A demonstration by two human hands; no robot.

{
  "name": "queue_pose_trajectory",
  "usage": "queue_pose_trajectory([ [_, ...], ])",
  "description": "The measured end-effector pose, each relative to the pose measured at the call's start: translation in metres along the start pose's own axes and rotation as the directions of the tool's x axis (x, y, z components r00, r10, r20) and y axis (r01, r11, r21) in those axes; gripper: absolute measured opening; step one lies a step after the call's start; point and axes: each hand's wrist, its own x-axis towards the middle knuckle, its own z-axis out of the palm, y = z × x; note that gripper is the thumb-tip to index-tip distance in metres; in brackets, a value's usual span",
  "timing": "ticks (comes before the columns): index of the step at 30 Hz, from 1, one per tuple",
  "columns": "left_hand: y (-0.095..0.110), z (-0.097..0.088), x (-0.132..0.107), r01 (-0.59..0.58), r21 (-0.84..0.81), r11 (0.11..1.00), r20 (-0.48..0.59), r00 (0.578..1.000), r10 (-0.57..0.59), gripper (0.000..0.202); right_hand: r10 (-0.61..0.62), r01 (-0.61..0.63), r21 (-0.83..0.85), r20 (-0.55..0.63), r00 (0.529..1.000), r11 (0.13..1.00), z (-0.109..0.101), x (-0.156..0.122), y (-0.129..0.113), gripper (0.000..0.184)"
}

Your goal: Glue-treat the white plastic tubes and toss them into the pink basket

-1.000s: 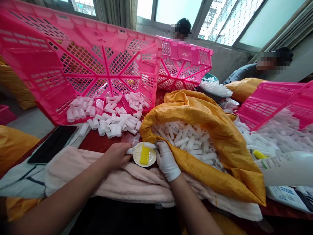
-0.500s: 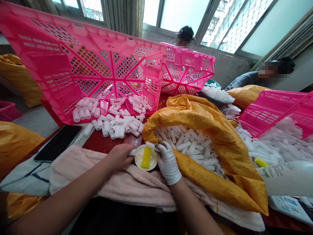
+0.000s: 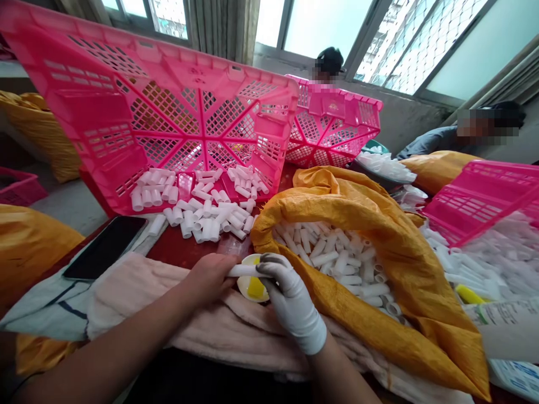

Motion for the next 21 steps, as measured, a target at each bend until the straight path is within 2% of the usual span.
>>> queue_pose_trajectory([
  [2,0.005,-0.001,0.001,-0.001,0.046,0.999,0.014,1.0,0.001,0.013,-0.067,0.074,-0.092,0.077,0.995,0.993,0.0,0.005,-0.004,0.021],
  [3,0.008,-0.001,0.001,0.0,0.078,0.997,0.015,1.0,-0.001,0.013,-0.037,0.048,-0.146,0.077,0.996,0.988,0.002,0.007,-0.006,0.02],
  [5,0.017,-0.002,0.002,0.015,0.143,0.99,0.014,1.0,-0.017,0.015,0.105,-0.091,-0.279,0.034,0.994,0.956,0.006,0.012,-0.009,0.02],
  [7,0.025,-0.003,0.002,0.048,0.179,0.983,0.033,0.998,-0.055,0.018,0.235,-0.215,-0.401,0.0,0.972,0.891,0.012,0.015,-0.012,0.03],
  [9,0.031,-0.007,0.001,0.09,0.167,0.982,0.064,0.993,-0.102,0.02,0.265,-0.239,-0.44,-0.003,0.964,0.866,0.015,0.016,-0.015,0.036],
  [12,0.037,-0.014,-0.002,0.114,0.077,0.991,0.124,0.985,-0.123,0.023,0.204,-0.188,-0.381,0.003,0.979,0.905,0.016,0.013,-0.017,0.037],
  [16,0.044,-0.025,-0.006,0.117,-0.127,0.985,0.235,0.968,-0.085,0.032,0.112,-0.077,-0.384,0.069,0.991,0.92,0.015,0.007,-0.024,0.037],
  [19,0.053,-0.035,-0.011,0.064,-0.291,0.954,0.282,0.959,0.022,0.029,0.097,-0.048,-0.365,0.118,0.988,0.93,0.004,-0.006,-0.039,0.033],
  [21,0.054,-0.044,-0.018,-0.004,-0.362,0.932,0.298,0.947,0.12,0.031,0.135,-0.084,-0.378,0.113,0.984,0.922,-0.016,-0.024,-0.048,0.027],
])
